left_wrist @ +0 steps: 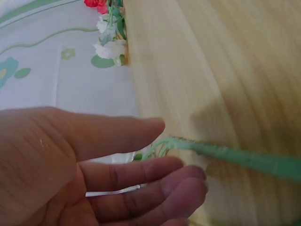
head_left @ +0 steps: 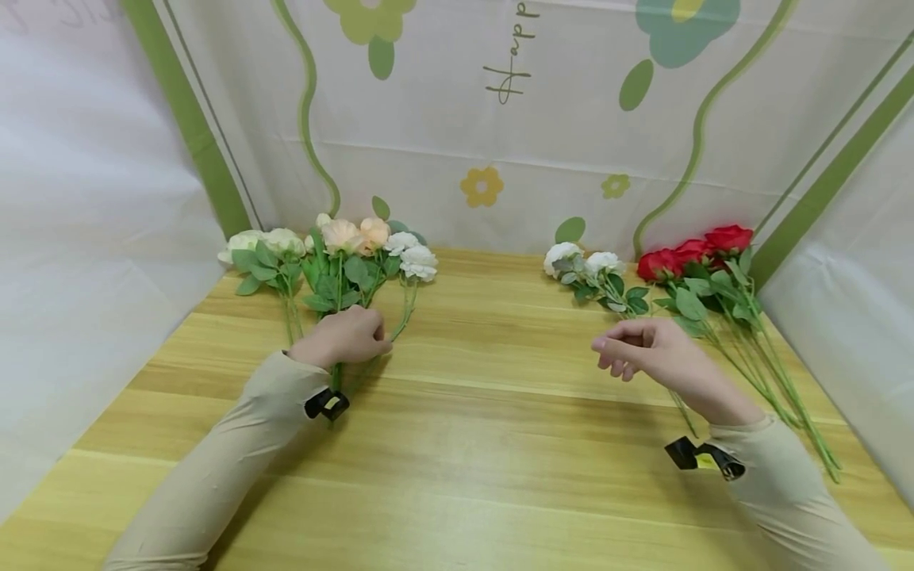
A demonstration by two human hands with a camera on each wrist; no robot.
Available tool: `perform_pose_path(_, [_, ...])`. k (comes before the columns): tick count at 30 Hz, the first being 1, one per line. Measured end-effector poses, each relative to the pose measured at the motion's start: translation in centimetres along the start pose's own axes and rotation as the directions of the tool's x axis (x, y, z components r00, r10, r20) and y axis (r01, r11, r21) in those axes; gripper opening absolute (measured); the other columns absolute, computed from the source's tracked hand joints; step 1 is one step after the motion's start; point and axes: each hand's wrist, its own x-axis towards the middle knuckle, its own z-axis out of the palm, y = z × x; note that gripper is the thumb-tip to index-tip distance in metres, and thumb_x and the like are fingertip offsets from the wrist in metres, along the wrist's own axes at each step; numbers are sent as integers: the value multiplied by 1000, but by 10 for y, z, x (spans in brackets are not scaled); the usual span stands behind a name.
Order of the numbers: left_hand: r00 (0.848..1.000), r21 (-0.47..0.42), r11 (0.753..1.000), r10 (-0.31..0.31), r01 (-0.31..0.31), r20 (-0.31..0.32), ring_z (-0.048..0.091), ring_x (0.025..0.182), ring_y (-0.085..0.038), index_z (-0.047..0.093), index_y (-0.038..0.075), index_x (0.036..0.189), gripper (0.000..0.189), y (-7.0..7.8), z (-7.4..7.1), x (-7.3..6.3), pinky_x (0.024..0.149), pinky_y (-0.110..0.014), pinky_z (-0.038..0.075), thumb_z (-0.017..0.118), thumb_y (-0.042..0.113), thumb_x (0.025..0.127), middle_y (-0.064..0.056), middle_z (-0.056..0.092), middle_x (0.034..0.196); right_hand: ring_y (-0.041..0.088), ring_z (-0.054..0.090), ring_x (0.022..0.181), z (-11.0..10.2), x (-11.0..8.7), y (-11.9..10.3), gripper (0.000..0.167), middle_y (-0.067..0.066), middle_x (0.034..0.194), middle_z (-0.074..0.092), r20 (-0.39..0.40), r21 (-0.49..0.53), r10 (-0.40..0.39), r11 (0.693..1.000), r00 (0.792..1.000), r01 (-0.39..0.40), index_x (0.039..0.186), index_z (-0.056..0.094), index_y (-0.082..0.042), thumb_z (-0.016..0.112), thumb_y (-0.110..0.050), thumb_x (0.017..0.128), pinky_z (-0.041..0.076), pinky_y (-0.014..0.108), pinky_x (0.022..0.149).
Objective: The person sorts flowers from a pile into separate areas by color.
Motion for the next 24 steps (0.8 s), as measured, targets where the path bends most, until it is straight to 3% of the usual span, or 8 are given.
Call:
perform_pose_path(5, [999, -52, 998, -27, 25, -31, 20, 45, -10, 39, 18, 54, 47, 1, 9, 3, 45, -26, 21, 66, 24, 92, 6, 24, 49, 28, 62, 75, -1, 2, -5, 36, 22, 93, 65, -2, 15, -22, 1000, 1000, 22, 105, 67, 1, 66, -34, 96, 55, 39, 69])
perform_pose_path(8, [998, -66, 997, -44, 42, -42, 19, 44, -9, 38, 18, 51, 48, 4, 13, 4, 44, -25, 20, 69, 21, 88, 7, 23, 48, 29, 62, 75, 0, 3, -5, 34, 21, 92, 65, 7, 16, -29, 999, 1000, 29, 105, 67, 1, 66, -32, 96, 55, 40, 70])
perform_pose_path(14, [994, -69, 993, -100, 97, -46, 47, 55, -14, 63, 12, 71, 20, 6, 16, 6, 51, -30, 38, 72, 16, 89, 3, 54, 66, 35, 61, 78, 1, 4, -4, 32, 20, 92, 66, 19, 13, -26, 1000, 999, 26, 106, 68, 0, 66, -31, 96, 55, 40, 70])
perform_pose_path(16, [993, -81, 991, -107, 103, -44, 51, 58, -15, 66, 10, 77, 14, 6, 17, 5, 52, -32, 41, 72, 14, 90, 0, 59, 70, 35, 61, 79, 2, 4, -4, 32, 19, 92, 66, 24, 14, -21, 1000, 999, 21, 106, 68, 0, 66, -31, 96, 55, 39, 69])
perform_pose_path(20, [993, -102, 989, -110, 106, -40, 29, 46, -11, 52, 12, 60, 34, 7, 18, 3, 45, -27, 28, 67, 8, 90, 4, 38, 52, 33, 62, 78, 4, 5, -4, 31, 18, 91, 67, 26, 8, -20, 1000, 999, 19, 104, 69, -1, 66, -31, 96, 55, 39, 69])
perform_pose_path(22, [993, -107, 988, -114, 111, -31, 22, 47, -11, 43, 13, 61, 36, 8, 17, 2, 45, -27, 23, 62, 4, 89, 4, 29, 52, 32, 62, 78, 4, 5, -3, 31, 17, 90, 67, 28, 4, -18, 1000, 999, 18, 104, 69, -2, 66, -31, 96, 55, 39, 69])
perform_pose_path(24, [993, -103, 988, -118, 115, -19, 22, 49, -13, 41, 12, 66, 29, 8, 16, 1, 47, -28, 22, 56, 2, 89, 2, 29, 56, 31, 62, 78, 5, 6, -2, 31, 17, 90, 67, 31, 7, -19, 1000, 999, 19, 104, 70, -2, 66, -32, 96, 55, 39, 69])
